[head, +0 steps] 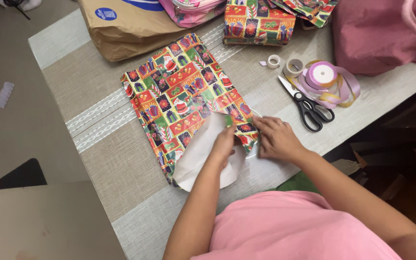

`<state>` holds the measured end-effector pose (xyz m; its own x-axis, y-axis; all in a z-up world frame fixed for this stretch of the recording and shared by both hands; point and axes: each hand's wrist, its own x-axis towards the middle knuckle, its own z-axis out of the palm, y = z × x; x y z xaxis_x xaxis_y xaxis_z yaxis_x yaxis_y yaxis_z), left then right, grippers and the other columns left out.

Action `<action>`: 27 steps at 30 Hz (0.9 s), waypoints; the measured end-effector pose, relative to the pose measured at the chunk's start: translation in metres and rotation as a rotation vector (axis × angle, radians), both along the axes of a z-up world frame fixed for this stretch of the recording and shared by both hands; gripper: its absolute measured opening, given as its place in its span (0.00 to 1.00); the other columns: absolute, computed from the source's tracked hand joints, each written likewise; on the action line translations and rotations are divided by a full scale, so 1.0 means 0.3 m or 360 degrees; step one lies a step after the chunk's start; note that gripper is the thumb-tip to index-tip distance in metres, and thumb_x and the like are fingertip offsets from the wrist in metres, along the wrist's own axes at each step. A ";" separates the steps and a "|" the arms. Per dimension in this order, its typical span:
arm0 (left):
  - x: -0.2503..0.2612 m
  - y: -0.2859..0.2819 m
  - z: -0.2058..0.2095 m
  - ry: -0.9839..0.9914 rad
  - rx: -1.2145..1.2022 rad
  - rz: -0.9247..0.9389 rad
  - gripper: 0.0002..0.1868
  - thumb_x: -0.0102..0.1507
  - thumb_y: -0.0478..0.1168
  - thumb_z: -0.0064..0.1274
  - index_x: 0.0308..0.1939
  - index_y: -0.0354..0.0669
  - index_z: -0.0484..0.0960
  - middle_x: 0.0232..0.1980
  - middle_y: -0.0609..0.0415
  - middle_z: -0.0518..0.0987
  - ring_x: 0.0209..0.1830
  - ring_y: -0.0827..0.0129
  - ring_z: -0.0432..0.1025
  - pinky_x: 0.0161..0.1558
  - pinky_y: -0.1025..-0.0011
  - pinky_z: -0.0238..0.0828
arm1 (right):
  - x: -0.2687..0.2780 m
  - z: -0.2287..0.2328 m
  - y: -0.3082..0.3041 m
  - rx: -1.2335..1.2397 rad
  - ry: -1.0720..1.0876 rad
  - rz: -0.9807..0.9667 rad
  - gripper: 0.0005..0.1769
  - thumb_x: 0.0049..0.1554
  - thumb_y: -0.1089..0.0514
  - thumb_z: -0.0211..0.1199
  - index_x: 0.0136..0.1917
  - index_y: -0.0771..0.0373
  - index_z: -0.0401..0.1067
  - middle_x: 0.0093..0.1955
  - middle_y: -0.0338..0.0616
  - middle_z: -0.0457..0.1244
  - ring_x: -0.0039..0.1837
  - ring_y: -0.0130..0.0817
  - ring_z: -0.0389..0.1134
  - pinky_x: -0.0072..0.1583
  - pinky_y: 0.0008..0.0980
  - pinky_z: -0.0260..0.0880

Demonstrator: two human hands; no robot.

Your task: The person wraps a rectangular gift box with Christmas-themed wrapping paper on a table. They fold the paper around the box, crease the edges, and tuck the ends to form neat corners, smoothing the surface throughout.

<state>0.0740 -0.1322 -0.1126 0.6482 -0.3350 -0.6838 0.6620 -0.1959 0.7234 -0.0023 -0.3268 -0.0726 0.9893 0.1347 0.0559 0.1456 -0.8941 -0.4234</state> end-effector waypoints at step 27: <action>-0.259 0.171 0.220 -0.1132 0.0247 -0.0610 0.18 0.62 0.53 0.58 0.39 0.41 0.88 0.51 0.47 0.83 0.54 0.56 0.77 0.57 0.62 0.72 | 0.039 -0.040 -0.029 0.0126 0.0129 0.0601 0.44 0.55 0.54 0.55 0.81 0.64 0.47 0.83 0.57 0.44 0.83 0.51 0.45 0.77 0.48 0.45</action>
<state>-0.0035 -0.0808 -0.0467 0.8038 -0.5567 -0.2098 -0.0776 -0.4477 0.8908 0.0094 -0.3354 -0.0846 0.8725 0.4887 0.0047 0.4217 -0.7479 -0.5126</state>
